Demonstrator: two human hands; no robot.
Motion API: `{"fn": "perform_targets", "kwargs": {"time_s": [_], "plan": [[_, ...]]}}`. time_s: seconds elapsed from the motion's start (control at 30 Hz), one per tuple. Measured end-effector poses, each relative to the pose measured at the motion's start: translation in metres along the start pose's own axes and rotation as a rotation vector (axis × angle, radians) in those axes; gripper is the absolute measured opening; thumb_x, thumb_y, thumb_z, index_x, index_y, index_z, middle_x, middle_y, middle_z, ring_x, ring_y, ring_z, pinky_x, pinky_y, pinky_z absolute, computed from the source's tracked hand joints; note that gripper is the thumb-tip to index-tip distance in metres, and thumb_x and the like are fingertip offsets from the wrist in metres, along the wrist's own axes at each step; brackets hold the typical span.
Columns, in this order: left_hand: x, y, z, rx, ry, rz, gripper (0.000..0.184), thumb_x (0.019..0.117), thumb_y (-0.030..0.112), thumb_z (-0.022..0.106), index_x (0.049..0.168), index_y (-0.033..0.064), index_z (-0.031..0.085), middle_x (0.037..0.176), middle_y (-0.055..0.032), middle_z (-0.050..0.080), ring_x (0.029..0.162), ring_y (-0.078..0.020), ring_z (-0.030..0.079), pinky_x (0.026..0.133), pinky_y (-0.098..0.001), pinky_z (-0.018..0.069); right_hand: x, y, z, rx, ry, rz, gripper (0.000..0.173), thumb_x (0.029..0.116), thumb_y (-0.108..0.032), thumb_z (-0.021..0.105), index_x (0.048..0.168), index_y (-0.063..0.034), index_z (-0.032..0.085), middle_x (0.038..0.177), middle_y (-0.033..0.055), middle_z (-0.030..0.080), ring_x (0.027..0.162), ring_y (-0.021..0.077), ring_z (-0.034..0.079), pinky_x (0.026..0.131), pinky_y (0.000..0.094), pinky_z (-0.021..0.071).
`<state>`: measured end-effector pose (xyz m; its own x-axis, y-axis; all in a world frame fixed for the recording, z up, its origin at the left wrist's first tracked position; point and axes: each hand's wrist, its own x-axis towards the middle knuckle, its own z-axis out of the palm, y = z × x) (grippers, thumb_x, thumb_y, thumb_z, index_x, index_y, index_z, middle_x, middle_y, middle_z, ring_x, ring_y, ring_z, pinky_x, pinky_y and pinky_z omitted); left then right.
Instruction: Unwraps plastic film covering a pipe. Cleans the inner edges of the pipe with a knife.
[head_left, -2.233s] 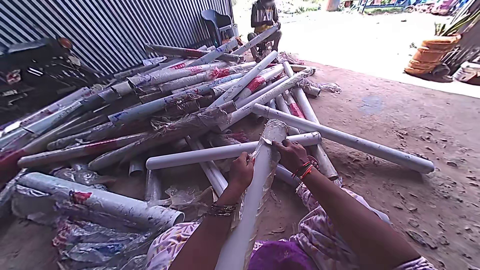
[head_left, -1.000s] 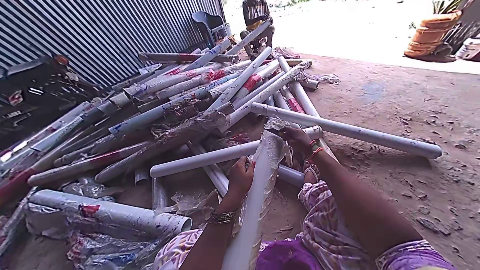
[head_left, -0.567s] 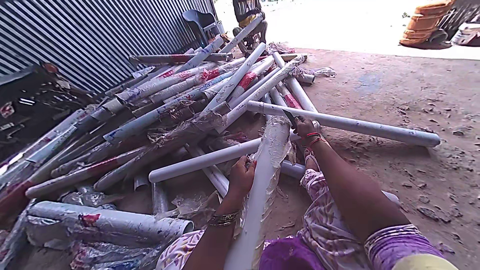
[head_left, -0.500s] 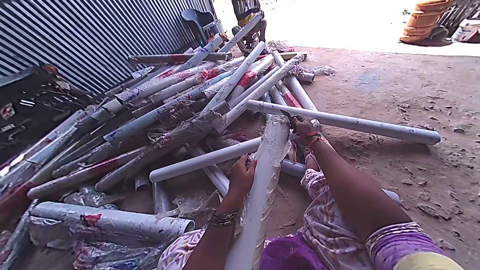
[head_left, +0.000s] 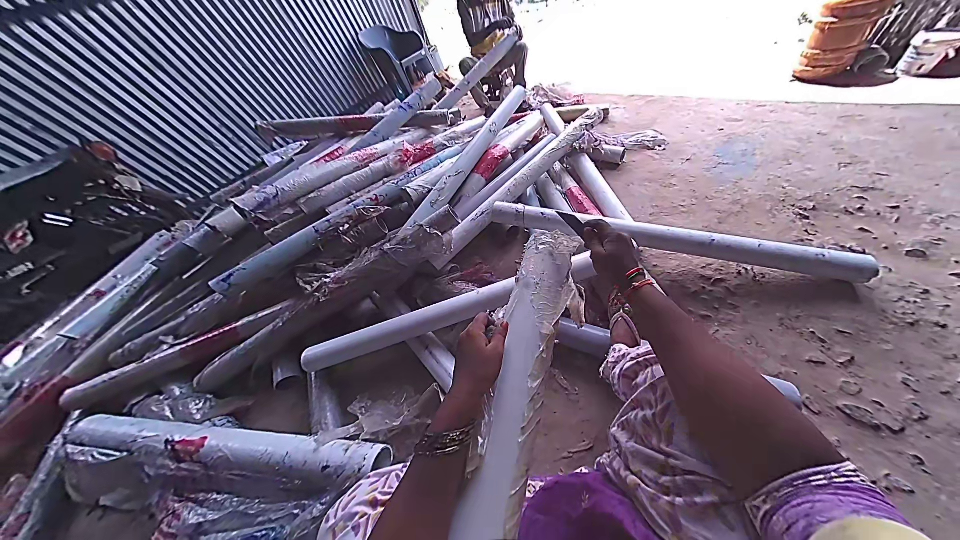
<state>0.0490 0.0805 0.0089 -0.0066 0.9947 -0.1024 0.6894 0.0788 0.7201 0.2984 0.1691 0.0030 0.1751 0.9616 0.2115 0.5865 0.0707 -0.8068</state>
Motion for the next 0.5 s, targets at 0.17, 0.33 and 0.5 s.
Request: {"fn": "perform_targets", "kwargs": {"time_s": [0.17,0.33,0.5], "plan": [[-0.003,0.004,-0.004,-0.017,0.0,0.017,0.021,0.1061,0.016,0.057,0.101,-0.0046,0.061,0.081,-0.0095,0.056,0.073,-0.0183,0.054,0.073,-0.0379,0.0465,0.024,0.027,0.0,0.359,-0.126,0.496,0.037,0.1142,-0.024,0.037,0.124,0.0038,0.059,0.09,0.0151,0.061,0.068,0.0184,0.055,0.065,0.0337,0.048],[-0.003,0.006,-0.004,-0.027,0.004,0.031,0.021,0.1055,0.015,0.057,0.1,-0.0049,0.061,0.081,-0.0093,0.055,0.074,-0.0182,0.053,0.073,-0.038,0.046,0.018,0.019,0.003,0.456,-0.187,0.411,0.032,0.1132,-0.023,0.04,0.118,0.0013,0.06,0.079,0.0076,0.06,0.058,0.0103,0.051,0.056,0.0253,0.0428],[-0.003,0.004,-0.006,-0.035,0.015,0.037,0.02,0.1053,0.014,0.057,0.099,-0.0049,0.06,0.079,-0.0076,0.053,0.072,-0.0159,0.052,0.071,-0.035,0.0451,0.02,0.025,-0.004,0.346,-0.198,0.316,0.03,0.1116,-0.021,0.046,0.118,0.0035,0.063,0.078,0.0092,0.061,0.058,0.0103,0.051,0.058,0.026,0.0448]]}}
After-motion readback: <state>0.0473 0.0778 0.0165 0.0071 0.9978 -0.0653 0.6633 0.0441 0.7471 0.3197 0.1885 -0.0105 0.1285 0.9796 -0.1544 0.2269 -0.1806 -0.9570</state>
